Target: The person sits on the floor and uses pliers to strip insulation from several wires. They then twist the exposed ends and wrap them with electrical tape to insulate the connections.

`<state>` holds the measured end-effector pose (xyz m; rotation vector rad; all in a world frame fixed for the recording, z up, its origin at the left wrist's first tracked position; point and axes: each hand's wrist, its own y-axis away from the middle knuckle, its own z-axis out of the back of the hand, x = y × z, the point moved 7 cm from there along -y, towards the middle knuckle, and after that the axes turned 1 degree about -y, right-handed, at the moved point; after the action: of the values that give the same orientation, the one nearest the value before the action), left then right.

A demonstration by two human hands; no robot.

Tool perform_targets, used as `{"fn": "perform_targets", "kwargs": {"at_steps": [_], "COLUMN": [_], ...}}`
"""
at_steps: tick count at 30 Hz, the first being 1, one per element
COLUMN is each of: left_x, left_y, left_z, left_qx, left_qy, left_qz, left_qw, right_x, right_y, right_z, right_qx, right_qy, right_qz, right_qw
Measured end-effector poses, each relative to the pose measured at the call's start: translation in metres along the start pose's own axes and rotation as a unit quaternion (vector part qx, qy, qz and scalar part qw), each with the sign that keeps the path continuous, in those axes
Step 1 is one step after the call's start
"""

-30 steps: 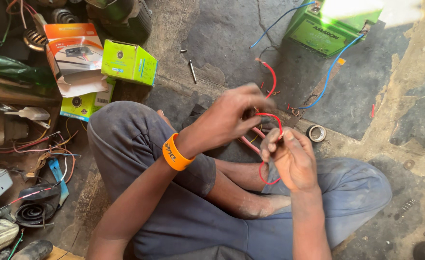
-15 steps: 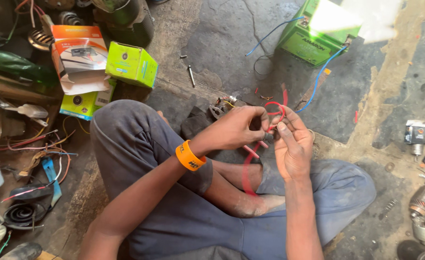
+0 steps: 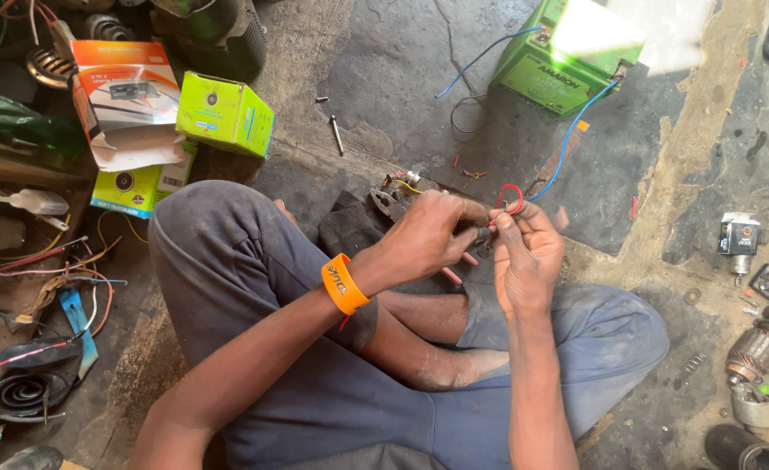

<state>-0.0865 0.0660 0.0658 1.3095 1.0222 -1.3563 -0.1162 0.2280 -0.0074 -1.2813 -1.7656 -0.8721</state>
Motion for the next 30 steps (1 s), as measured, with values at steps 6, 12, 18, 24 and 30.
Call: {"fn": "perform_targets", "kwargs": {"at_steps": [6,12,18,24,30], "left_x": [0.005,0.032,0.065,0.067,0.061], "left_y": [-0.003,-0.008,-0.007,-0.016,-0.020], "left_z": [-0.001,0.000,-0.016,-0.015,-0.004], "left_qx": [0.015,-0.045,0.108,0.072,0.013], "left_qy": [-0.067,0.015,0.298,0.245,0.123], "left_qz": [-0.055,-0.020,0.143,0.077,0.019], "left_qw": [0.996,0.999,0.937,0.964,0.992], "right_x": [-0.007,-0.002,0.003,-0.009,-0.018], "right_y": [-0.003,-0.004,-0.002,-0.010,-0.018], "right_z": [0.002,0.004,0.004,0.012,0.008], "right_qx": [0.004,0.042,0.107,0.104,0.113], "right_qy": [-0.015,-0.012,0.036,0.087,0.105], "right_qz": [-0.053,-0.071,-0.030,-0.033,-0.055], "right_qw": [0.998,0.997,0.993,0.990,0.986]}}
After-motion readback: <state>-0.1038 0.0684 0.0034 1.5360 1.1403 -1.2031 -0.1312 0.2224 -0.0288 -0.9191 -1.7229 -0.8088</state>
